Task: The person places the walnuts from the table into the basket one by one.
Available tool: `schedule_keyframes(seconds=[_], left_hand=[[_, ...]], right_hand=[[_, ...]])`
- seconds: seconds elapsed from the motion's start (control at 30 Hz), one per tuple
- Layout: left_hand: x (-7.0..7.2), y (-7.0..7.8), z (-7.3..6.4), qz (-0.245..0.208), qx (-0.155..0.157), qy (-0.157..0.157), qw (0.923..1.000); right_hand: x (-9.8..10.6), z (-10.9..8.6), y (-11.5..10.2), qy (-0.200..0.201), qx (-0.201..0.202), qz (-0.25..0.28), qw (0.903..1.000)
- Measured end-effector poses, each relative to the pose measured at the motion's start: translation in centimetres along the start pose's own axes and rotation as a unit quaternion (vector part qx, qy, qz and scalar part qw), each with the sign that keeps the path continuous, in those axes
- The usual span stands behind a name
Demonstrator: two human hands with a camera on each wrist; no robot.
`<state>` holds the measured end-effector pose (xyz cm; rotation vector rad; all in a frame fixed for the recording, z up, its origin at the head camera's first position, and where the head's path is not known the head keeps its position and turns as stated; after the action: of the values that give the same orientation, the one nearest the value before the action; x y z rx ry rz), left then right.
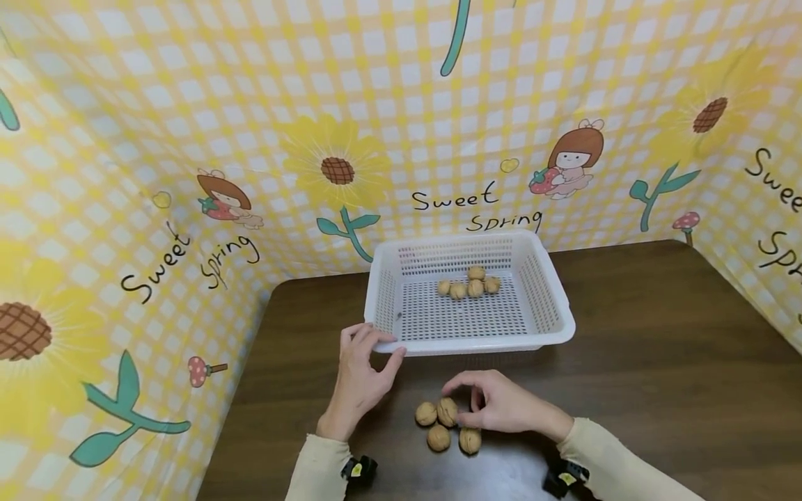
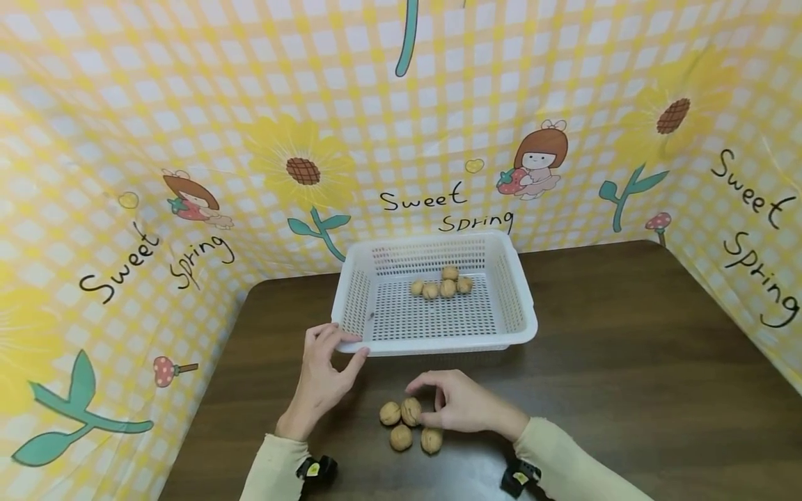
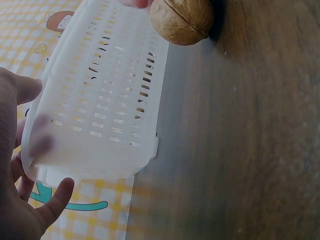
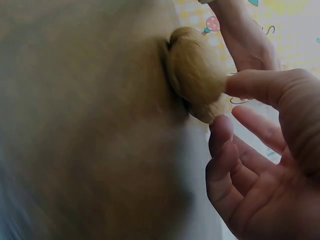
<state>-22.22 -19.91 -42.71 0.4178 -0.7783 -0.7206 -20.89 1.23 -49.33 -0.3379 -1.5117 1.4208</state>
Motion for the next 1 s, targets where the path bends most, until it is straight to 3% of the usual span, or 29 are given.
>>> schedule_keyframes(seconds=[0.33, 0.57, 1.0], left_hand=[[0.2, 0.1, -0.1, 0.004, -0.01, 0.012, 0.9999], [0.0, 0.0, 0.0, 0.005, -0.007, 0.004, 1.0], [-0.1, -0.1, 0.0, 0.006, -0.007, 0.003, 1.0]], right_hand=[[-1.0, 0.0, 1.1, -0.003, -0.02, -0.013, 0.9997], [-0.9, 0.2, 1.4, 0.003, -0.029, -0.023, 0.9993], [-0.8, 0.1, 0.7, 0.027, 0.01, -0.029, 0.9992]])
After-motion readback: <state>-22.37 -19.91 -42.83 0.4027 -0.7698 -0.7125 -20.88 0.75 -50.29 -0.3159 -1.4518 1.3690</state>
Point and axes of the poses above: each hand's wrist, its own z-axis towards the middle knuckle, its own x-axis out of the back of the hand, y = z × x, the point moved 9 cm from there along z, towards the middle knuckle, and after that the axes turned 13 degrees about y, right-handed, at the moved point
